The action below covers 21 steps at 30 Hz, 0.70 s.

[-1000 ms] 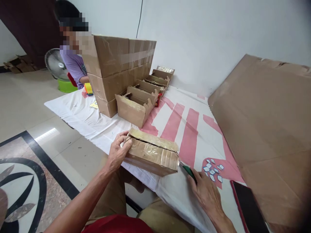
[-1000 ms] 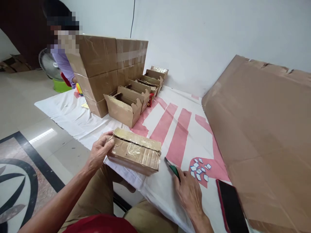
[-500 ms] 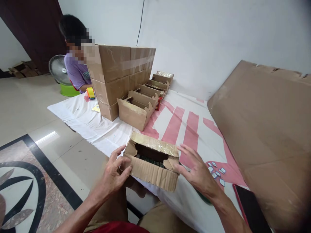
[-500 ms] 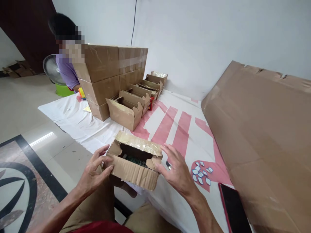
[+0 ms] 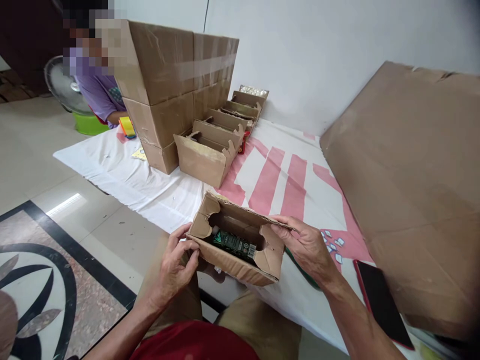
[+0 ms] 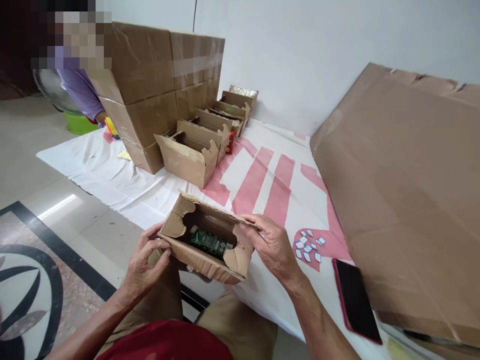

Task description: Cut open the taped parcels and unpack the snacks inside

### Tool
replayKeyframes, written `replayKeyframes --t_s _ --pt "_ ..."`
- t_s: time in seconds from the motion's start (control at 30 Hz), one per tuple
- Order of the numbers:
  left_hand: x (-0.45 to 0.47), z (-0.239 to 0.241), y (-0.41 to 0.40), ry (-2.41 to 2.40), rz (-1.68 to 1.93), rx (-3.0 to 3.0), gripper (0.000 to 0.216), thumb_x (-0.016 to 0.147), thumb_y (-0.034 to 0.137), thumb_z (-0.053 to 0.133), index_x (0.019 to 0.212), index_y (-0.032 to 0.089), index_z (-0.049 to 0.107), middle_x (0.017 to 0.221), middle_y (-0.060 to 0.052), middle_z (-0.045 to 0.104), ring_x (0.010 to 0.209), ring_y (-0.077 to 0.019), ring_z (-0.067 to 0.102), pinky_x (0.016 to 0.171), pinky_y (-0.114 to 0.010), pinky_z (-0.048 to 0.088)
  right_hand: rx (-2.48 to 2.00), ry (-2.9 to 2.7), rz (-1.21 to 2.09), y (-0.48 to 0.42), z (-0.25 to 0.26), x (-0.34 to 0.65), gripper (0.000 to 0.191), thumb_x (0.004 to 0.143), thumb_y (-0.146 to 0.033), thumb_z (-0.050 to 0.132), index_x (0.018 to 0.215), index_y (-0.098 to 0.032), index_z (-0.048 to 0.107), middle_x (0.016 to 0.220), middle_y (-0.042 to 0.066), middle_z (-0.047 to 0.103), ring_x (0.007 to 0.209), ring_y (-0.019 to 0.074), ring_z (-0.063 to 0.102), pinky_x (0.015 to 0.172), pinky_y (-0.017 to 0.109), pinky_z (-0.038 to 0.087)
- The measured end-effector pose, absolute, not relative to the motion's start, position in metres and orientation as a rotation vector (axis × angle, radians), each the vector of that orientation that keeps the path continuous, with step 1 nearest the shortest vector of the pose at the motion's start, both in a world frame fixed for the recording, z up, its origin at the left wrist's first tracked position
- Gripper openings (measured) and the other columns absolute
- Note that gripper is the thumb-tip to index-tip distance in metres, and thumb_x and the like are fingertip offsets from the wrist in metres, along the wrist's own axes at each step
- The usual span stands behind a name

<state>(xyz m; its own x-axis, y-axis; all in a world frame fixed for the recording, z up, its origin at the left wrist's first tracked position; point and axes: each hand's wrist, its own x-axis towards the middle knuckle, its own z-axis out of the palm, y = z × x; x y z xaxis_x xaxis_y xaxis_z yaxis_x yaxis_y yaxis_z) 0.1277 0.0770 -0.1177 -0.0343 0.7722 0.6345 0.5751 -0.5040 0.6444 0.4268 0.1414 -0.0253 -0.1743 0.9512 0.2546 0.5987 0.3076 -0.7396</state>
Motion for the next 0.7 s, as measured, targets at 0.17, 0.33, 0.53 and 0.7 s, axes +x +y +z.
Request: replayKeyframes --t_s 0.17,0.33,0.53,0.7 --pt "0.129 -0.12 0.082 1.466 1.542 2.053 0.017 0.09 0.004 0.06 0.092 0.021 0.064 0.139 -0.012 0.058 0.129 -0.0213 0.062 0.103 -0.036 0.055 -1.476 -1.735 0.759 0.152 -0.026 0.429 0.036 0.093 -0.054 0.062 0.102 -0.021 0.076 0.098 0.006 0.08 0.09 0.0234 0.073 0.079 0.033 0.056" --pt "0.137 -0.114 0.096 1.522 1.549 2.058 0.015 0.09 0.007 0.059 0.091 0.021 0.066 0.131 -0.012 0.062 0.123 -0.0208 0.065 0.095 -0.033 0.059 -1.764 -1.617 0.902 0.205 -0.041 0.436 0.048 0.092 -0.05 0.058 0.124 -0.015 0.065 0.111 0.013 0.077 0.099 0.026 0.072 0.081 0.036 0.057" --pt "0.143 -0.112 0.103 1.562 1.523 1.959 0.016 0.088 0.008 0.057 0.088 0.02 0.067 0.125 -0.011 0.064 0.12 -0.0217 0.067 0.093 -0.034 0.06 -1.859 -2.019 0.322 0.212 -0.028 0.44 0.051 0.088 -0.041 0.063 0.134 -0.018 0.064 0.125 0.016 0.072 0.108 0.034 0.068 0.093 0.049 0.053" --pt "0.144 -0.116 0.104 1.538 1.544 1.9 0.016 0.089 0.009 0.057 0.09 0.02 0.068 0.128 -0.012 0.063 0.123 -0.023 0.065 0.097 -0.036 0.058 -1.443 -2.428 -0.041 0.174 0.007 0.406 0.027 0.099 -0.025 0.051 0.112 -0.022 0.075 0.108 0.011 0.076 0.1 0.0295 0.07 0.089 0.044 0.053"
